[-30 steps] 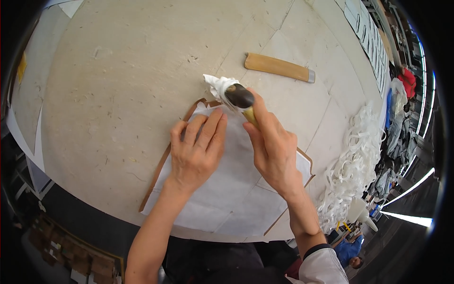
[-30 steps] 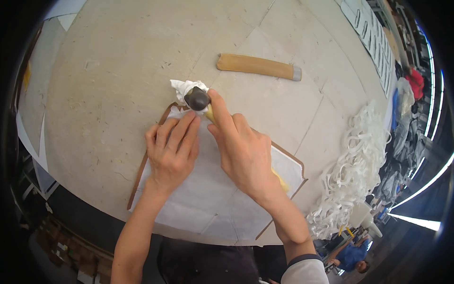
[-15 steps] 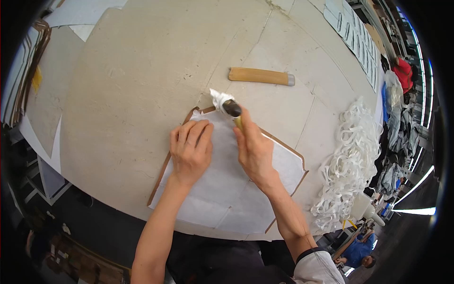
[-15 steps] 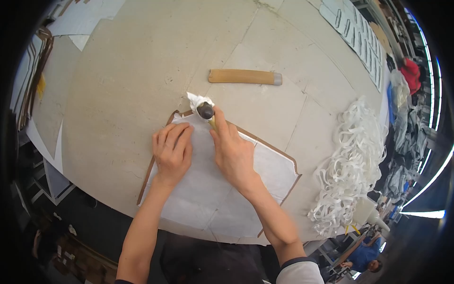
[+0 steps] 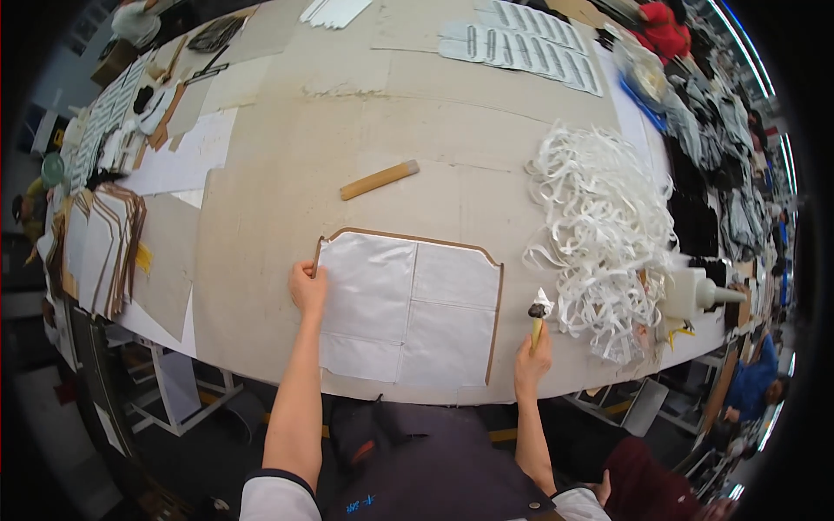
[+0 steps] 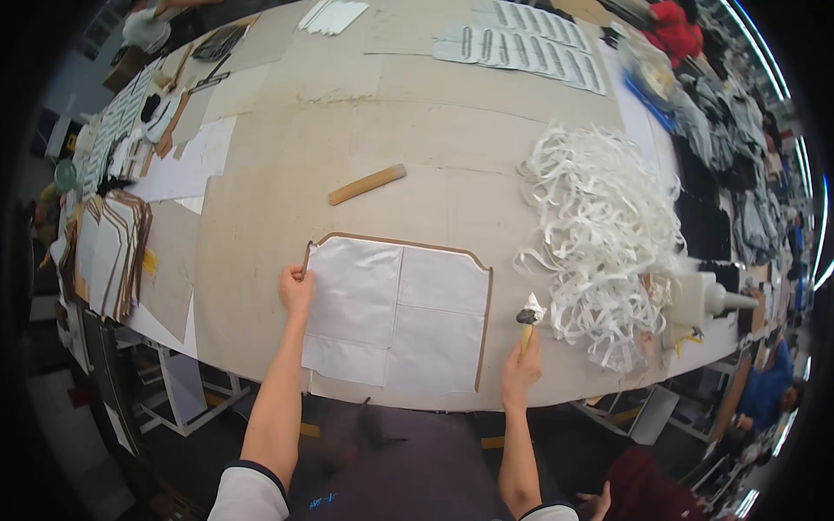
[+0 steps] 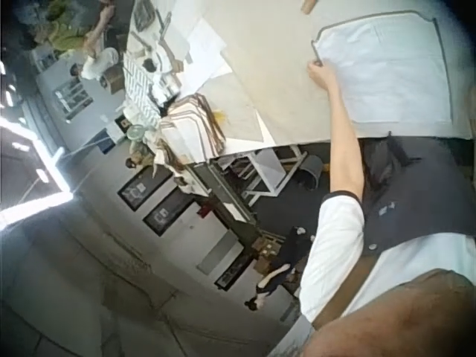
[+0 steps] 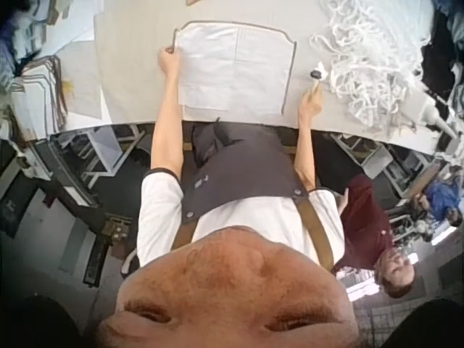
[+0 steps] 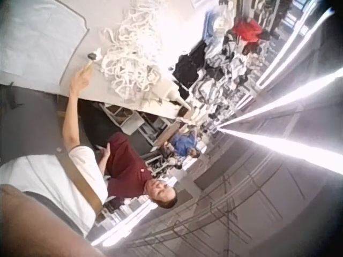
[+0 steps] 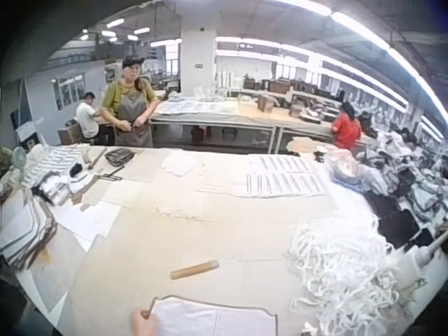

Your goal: Applying adhesive and folding the edges of a leather component, followed by using a bone folder and hammer to secure the fold.

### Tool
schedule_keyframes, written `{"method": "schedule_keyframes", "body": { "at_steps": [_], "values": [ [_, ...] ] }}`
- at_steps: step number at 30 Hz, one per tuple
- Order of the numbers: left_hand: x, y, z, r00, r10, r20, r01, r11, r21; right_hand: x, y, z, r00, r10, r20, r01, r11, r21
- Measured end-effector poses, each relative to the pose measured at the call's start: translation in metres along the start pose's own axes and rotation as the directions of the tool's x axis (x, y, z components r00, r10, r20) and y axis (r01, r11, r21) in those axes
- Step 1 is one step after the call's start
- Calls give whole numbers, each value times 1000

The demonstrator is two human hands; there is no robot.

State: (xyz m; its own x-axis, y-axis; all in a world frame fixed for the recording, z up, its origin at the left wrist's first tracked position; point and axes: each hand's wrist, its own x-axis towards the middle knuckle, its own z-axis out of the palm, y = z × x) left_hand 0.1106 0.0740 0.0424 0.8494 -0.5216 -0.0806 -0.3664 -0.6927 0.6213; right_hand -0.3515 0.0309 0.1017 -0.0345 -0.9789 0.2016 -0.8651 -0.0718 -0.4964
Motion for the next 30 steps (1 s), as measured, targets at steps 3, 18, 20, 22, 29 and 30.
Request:
{"method": "schedule_keyframes", "body": {
  "at_steps": [3, 18, 20, 22, 29, 30],
  "values": [
    [14, -7, -25, 978, 24, 205, -40, 997, 71, -32, 32, -10, 990, 142, -15, -142, 988, -54],
    [-242, 317, -147, 393, 734, 555, -191, 655, -731, -85, -198, -209, 997, 64, -46, -30, 847, 531],
    [-281, 350, -152, 251, 800, 545, -149, 589, -795, -93, -197, -260, 988, 154, -15, -106, 747, 656],
    [-317, 376, -148, 168, 838, 519, -102, 539, -836, -108, -182, -291, 975, 207, -80, -82, 670, 738],
    [-415, 412, -102, 26, 902, 431, -82, 431, -898, -126, -126, -315, 787, 528, -319, -228, 729, 645],
    [-424, 413, -95, -1, 906, 424, -63, 423, -904, -126, -121, -319, 761, 571, -307, -330, 749, 575]
  ]
}}
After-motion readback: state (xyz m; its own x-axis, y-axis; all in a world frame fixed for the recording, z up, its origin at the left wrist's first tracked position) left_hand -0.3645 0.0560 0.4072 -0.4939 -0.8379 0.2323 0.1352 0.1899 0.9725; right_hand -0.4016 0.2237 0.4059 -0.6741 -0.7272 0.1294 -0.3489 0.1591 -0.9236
